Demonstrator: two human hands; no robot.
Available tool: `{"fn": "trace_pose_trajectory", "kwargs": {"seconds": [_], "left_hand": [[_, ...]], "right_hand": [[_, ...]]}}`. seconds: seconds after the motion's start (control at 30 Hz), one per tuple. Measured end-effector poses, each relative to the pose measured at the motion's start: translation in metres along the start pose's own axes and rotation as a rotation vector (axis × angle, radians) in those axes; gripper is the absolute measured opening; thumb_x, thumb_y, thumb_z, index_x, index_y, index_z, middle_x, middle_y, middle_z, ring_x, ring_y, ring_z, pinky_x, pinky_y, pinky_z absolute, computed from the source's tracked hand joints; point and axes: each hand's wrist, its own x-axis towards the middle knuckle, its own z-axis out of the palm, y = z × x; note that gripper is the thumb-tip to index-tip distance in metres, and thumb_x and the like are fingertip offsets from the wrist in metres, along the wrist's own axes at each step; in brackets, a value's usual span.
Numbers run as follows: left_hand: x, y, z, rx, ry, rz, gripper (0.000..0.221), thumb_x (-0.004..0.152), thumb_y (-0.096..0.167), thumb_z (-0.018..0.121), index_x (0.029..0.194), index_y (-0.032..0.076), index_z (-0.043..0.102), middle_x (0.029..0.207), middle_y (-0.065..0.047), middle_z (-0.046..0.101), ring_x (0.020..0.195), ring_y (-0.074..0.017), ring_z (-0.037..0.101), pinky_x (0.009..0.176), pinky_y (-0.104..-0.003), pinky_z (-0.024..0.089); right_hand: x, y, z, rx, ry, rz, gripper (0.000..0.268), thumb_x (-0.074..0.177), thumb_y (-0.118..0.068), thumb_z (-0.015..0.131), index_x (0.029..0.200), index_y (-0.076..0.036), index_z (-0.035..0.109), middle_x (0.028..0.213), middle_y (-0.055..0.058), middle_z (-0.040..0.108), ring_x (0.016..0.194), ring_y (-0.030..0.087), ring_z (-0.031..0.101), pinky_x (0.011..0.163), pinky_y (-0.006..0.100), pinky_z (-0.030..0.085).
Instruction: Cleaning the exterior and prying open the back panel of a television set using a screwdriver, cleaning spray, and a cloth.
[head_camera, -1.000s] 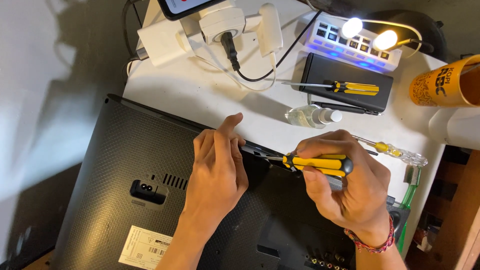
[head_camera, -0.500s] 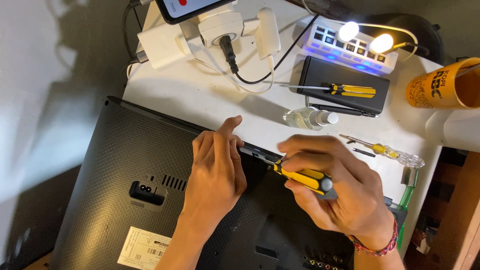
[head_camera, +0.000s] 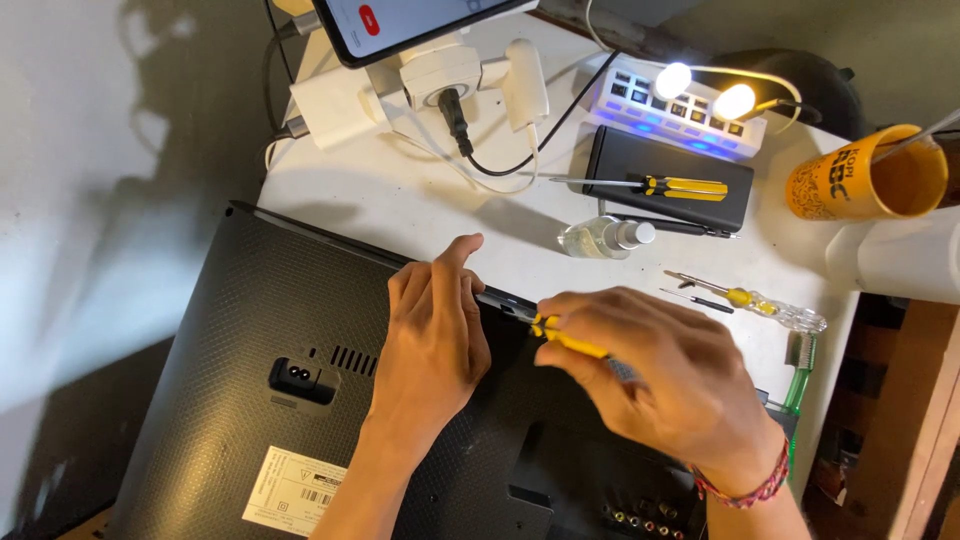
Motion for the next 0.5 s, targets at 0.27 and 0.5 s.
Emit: {"fn": "trace_pose_trajectory", "kwargs": {"seconds": [0.27,0.5], "left_hand": [[0.001,0.001,-0.011,-0.117,-0.024,0.194,0.024,0.087,0.018,0.059,0.107,0.008,0.066,0.095,-0.002,0.069,0.089,-0.0249,0.062,0.084,-0.041,0.039],[-0.005,-0.015,0.002,-0.059,0.000,0.264,0.025,0.079,-0.002,0.074,0.100,0.012,0.069,0.092,0.003,0.072,0.088,-0.0241,0.062,0.083,-0.040,0.043]], "right_hand": [[0.008,-0.005,0.002,-0.342,-0.077,0.030,0.038,0.097,-0.039,0.073,0.085,-0.010,0.052,0.059,0.001,0.038,0.052,0.016,0.035,0.047,0.029,0.033],[0.007,-0.017,-0.005,-0.567,-0.152,0.034,0.038,0.100,-0.047,0.065,0.107,-0.012,0.053,0.089,0.002,0.064,0.056,0.032,0.061,0.040,0.038,0.036]]}}
